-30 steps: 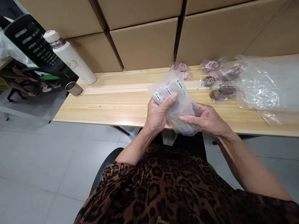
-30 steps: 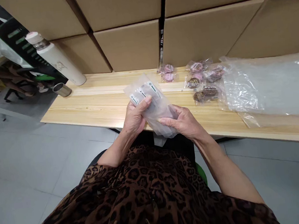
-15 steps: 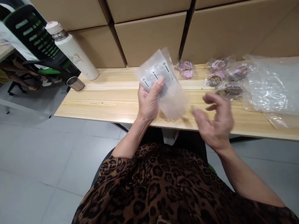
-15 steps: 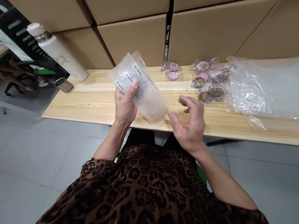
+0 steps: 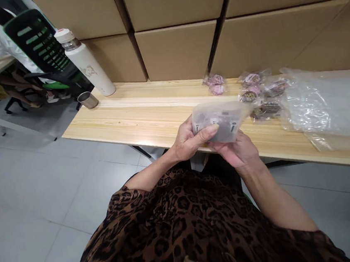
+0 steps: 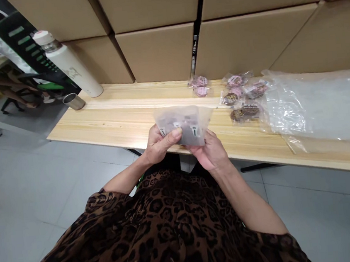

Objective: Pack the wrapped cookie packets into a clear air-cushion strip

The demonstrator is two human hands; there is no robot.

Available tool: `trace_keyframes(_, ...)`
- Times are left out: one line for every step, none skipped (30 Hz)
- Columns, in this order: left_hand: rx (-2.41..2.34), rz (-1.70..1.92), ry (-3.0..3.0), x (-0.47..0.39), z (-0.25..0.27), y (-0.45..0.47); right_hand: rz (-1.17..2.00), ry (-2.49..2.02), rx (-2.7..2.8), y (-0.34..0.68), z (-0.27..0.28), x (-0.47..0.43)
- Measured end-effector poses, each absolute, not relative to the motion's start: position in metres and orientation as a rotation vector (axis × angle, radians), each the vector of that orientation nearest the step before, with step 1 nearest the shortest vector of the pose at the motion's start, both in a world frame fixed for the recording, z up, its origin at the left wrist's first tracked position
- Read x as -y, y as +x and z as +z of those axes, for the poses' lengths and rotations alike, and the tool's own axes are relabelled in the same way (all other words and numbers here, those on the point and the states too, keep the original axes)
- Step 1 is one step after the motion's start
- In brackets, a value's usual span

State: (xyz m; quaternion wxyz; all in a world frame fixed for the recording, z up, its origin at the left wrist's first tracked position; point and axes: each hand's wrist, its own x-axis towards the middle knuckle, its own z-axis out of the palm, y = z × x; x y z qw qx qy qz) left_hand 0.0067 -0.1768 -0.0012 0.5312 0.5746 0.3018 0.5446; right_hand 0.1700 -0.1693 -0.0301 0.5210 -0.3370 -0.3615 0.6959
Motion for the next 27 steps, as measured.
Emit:
trace_keyframes(-0.787, 1.342, 1.436, 0.172, -0.005, 0.005, 1.638, -0.793, 0.808, 0.166, -0.034, 0.168)
trace_keyframes(-0.866, 1.389, 1.511, 0.167, -0.009, 0.003, 1.612, -0.776, 0.771, 0.163, -0.036, 0.167)
trace_keyframes(-0.946, 1.417, 1.574, 0.161, -0.011, 0.000, 1.600, -0.761, 0.757, 0.161, -0.038, 0.166)
trace_keyframes(-1.001, 1.418, 1.603, 0.156, -0.013, -0.002, 1.602, -0.752, 0.765, 0.159, -0.039, 0.164)
trace_keyframes(-1.009, 1.379, 1.589, 0.151, -0.014, -0.005, 1.612, -0.743, 0.786, 0.158, -0.039, 0.163)
trace_keyframes(-0.977, 1.309, 1.531, 0.147, -0.014, -0.007, 1.630, -0.735, 0.812, 0.157, -0.038, 0.162)
trace_keyframes(-0.922, 1.221, 1.443, 0.143, -0.014, -0.009, 1.652, -0.723, 0.841, 0.157, -0.036, 0.160)
trace_keyframes(-0.870, 1.143, 1.347, 0.140, -0.014, -0.010, 1.674, -0.711, 0.871, 0.156, -0.034, 0.158)
trace_keyframes(-0.834, 1.089, 1.261, 0.137, -0.014, -0.012, 1.693, -0.699, 0.909, 0.156, -0.032, 0.156)
trace_keyframes(-0.818, 1.066, 1.197, 0.135, -0.013, -0.013, 1.706, -0.692, 0.960, 0.156, -0.030, 0.152)
trace_keyframes(-0.818, 1.074, 1.156, 0.133, -0.013, -0.015, 1.707, -0.695, 1.022, 0.155, -0.029, 0.148)
trace_keyframes(-0.832, 1.113, 1.128, 0.131, -0.013, -0.018, 1.691, -0.707, 1.088, 0.154, -0.028, 0.143)
trace_keyframes(-0.850, 1.168, 1.106, 0.127, -0.013, -0.021, 1.661, -0.722, 1.148, 0.152, -0.027, 0.137)
trace_keyframes(-0.872, 1.228, 1.087, 0.123, -0.013, -0.025, 1.626, -0.736, 1.194, 0.149, -0.027, 0.129)
trace_keyframes(-0.897, 1.290, 1.068, 0.116, -0.015, -0.029, 1.595, -0.746, 1.221, 0.145, -0.028, 0.119)
trace_keyframes(-0.925, 1.348, 1.048, 0.108, -0.016, -0.035, 1.570, -0.752, 1.233, 0.139, -0.029, 0.108)
trace_keyframes(-0.957, 1.396, 1.024, 0.099, -0.018, -0.040, 1.549, -0.758, 1.236, 0.133, -0.031, 0.096)
trace_keyframes(-0.990, 1.437, 1.000, 0.087, -0.020, -0.047, 1.526, -0.768, 1.239, 0.125, -0.032, 0.082)
trace_keyframes(-1.026, 1.478, 0.974, 0.075, -0.021, -0.054, 1.498, -0.786, 1.245, 0.116, -0.034, 0.068)
trace_keyframes(-1.069, 1.519, 0.950, 0.061, -0.022, -0.061, 1.464, -0.816, 1.253, 0.106, -0.036, 0.053)
trace_keyframes(-1.117, 1.564, 0.934, 0.047, -0.023, -0.069, 1.427, -0.856, 1.263, 0.094, -0.038, 0.038)
trace_keyframes(-1.172, 1.611, 0.926, 0.032, -0.024, -0.078, 1.390, -0.907, 1.274, 0.081, -0.040, 0.023)
trace_keyframes(-1.231, 1.647, 0.935, 0.018, -0.024, -0.087, 1.352, -0.969, 1.293, 0.068, -0.042, 0.009)
trace_keyframes(-1.293, 1.675, 0.954, 0.004, -0.025, -0.096, 1.301, -1.043, 1.334, 0.055, -0.043, -0.004)
trace_keyframes(-1.360, 1.694, 0.981, -0.009, -0.026, -0.106, 1.237, -1.119, 1.391, 0.042, -0.044, -0.016)
trace_keyframes(-1.433, 1.698, 1.013, -0.021, -0.027, -0.115, 1.166, -1.188, 1.457, 0.031, -0.045, -0.027)
trace_keyframes(-1.515, 1.689, 1.046, -0.031, -0.029, -0.124, 1.093, -1.242, 1.523, 0.021, -0.046, -0.036)
